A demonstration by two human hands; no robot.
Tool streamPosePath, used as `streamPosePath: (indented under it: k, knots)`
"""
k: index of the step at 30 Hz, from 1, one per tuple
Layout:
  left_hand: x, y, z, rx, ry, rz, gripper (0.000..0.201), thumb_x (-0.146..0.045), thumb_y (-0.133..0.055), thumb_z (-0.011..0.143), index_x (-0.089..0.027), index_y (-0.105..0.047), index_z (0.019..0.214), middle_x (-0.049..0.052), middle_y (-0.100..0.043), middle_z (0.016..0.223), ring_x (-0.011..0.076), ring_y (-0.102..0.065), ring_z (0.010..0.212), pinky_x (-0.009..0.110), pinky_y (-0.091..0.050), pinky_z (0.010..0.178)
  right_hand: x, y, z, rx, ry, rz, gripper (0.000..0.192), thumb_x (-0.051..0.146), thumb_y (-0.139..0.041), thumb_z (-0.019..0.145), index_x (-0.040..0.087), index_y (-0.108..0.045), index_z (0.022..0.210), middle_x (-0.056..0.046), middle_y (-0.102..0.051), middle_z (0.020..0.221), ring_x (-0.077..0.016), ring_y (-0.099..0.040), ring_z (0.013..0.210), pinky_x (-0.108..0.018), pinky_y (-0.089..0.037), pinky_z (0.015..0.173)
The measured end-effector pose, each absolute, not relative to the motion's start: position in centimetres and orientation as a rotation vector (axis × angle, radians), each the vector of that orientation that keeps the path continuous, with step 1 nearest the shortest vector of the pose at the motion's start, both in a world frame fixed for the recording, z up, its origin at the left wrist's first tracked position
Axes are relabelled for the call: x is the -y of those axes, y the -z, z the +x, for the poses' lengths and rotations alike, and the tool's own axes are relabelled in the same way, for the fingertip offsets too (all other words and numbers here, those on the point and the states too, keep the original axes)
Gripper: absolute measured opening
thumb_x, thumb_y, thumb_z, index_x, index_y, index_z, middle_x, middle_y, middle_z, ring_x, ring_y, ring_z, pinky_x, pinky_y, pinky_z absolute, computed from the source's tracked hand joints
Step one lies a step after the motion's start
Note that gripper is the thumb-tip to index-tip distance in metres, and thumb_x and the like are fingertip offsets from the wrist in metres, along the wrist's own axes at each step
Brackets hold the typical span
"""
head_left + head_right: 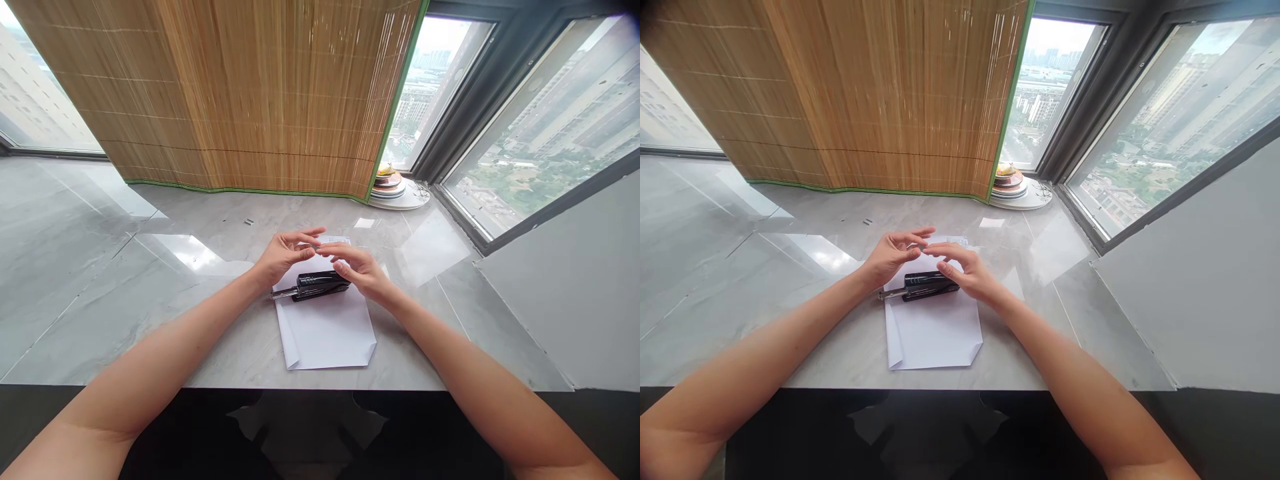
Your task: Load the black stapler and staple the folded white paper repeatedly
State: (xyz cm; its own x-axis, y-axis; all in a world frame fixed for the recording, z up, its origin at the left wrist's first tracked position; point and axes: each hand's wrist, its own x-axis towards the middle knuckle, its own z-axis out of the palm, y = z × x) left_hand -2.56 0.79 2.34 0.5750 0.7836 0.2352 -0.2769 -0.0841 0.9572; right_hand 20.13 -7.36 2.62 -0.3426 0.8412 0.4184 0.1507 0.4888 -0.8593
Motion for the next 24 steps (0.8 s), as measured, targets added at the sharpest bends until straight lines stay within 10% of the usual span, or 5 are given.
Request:
streamPosePath:
  k: [7,15,24]
  knots:
    - [-3.2,-2.8,-4.5,-0.751,-1.086,1.686,0.049,-0.062,-0.081,0.092,-0.023,-0.081,0.122,0.014,-0.077,0.135,0.0321,-0.069,0.128,0.044,-0.053,0.11,6.1,-2.6,22.6,1.685,-0.787,-1.094,0.038,0.053,-0.063,0.107,0.03,-0.079,0.133,-0.007,-0.079,0.135,-0.0256,-0.071,0.124,-0.046,-0.058,0.107]
    - [-10.2,-0.4,-12.5,-1.614,-0.962,2.169,0.027,-0.016,-0.062,0.094,-0.018,-0.079,0.115,0.018,-0.068,0.148,0.042,-0.058,0.14,0.058,-0.04,0.122,2.2,0.4,31.6,1.645,-0.233,-1.945,0.05,0.039,-0.056,0.104,0.018,-0.072,0.147,-0.015,-0.075,0.143,-0.037,-0.062,0.142,-0.059,-0.046,0.122]
    - [-10.2,-0.6,-12.6,-1.742,-0.883,2.165,0.01,-0.02,-0.069,0.086,-0.021,-0.079,0.084,0.015,-0.08,0.092,0.0405,-0.073,0.099,0.053,-0.053,0.098,1.5,2.1,30.6,1.867,-0.185,-2.053,0.057,0.044,-0.044,0.109,0.024,-0.057,0.161,-0.011,-0.052,0.17,-0.0405,-0.044,0.158,-0.073,-0.031,0.128]
